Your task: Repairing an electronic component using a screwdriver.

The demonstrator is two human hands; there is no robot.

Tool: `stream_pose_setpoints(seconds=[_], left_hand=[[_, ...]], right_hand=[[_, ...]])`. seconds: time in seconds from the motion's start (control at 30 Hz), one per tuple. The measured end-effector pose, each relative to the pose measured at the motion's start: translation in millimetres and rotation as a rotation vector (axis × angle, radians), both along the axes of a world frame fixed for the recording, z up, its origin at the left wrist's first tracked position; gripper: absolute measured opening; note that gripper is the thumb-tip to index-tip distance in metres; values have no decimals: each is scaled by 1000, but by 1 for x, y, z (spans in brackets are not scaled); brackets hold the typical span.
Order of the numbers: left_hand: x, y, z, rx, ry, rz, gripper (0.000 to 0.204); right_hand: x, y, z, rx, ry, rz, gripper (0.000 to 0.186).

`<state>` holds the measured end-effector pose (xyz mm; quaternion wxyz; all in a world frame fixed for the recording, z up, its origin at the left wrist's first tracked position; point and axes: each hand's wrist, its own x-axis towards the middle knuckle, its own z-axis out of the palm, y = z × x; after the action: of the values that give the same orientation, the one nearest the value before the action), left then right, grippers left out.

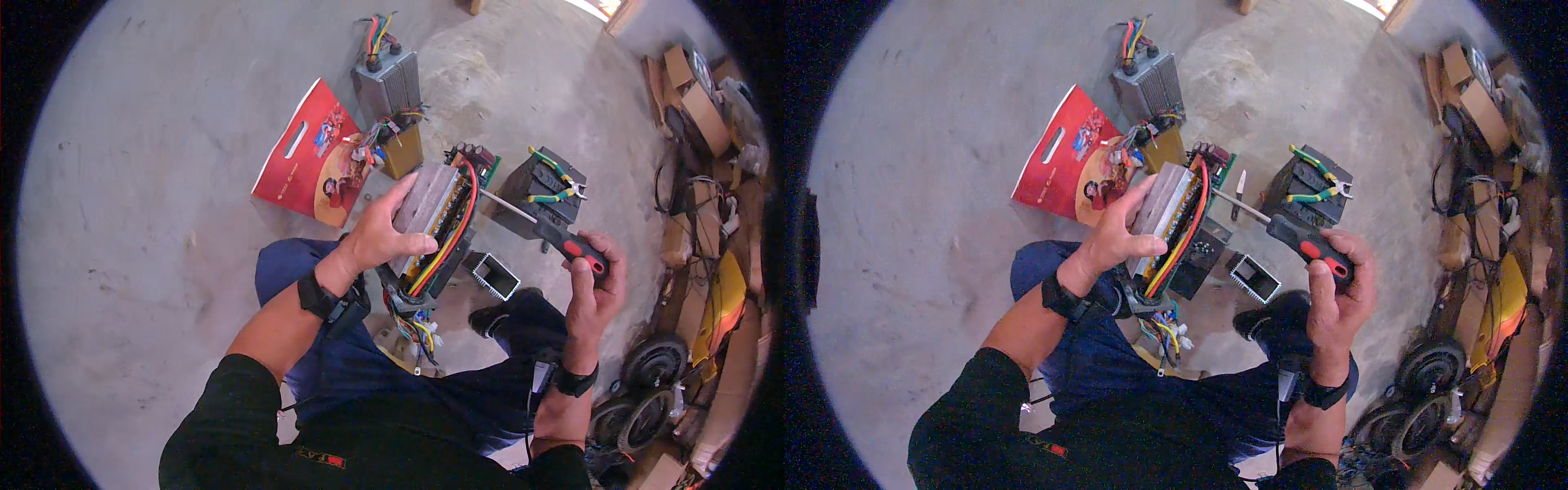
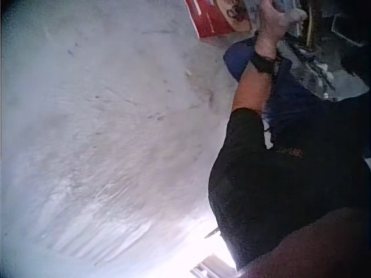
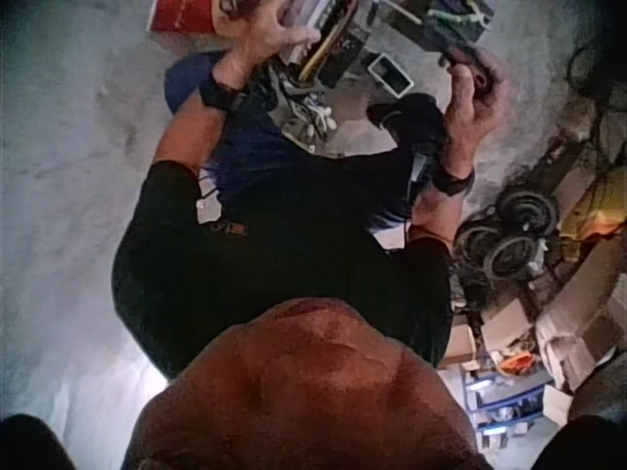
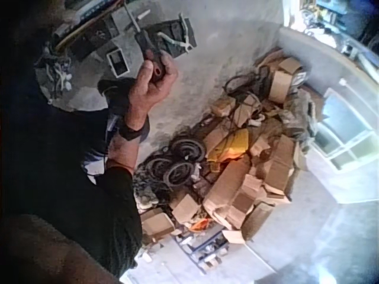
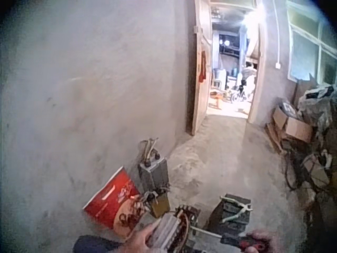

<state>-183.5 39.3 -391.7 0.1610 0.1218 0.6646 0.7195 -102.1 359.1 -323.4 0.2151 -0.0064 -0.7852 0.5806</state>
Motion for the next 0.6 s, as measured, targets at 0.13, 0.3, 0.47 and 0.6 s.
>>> stream_pose_setpoints(seconds=[0.13,0.3,0.47,0.6], left_hand=[[0,-1,-7,-35,54,-6,116],[-1,-3,2,-50,37,16,112],[1,0,8,56,-29,21,110],[1,0,6,54,-17,19,110]], right_hand=[[-1,1,2,2,-17,-4,27],[-3,-3,3,-86,-50,-20,26],[-3,-5,-3,-129,-4,4,27],[-2,1,-4,-101,-5,33,28]])
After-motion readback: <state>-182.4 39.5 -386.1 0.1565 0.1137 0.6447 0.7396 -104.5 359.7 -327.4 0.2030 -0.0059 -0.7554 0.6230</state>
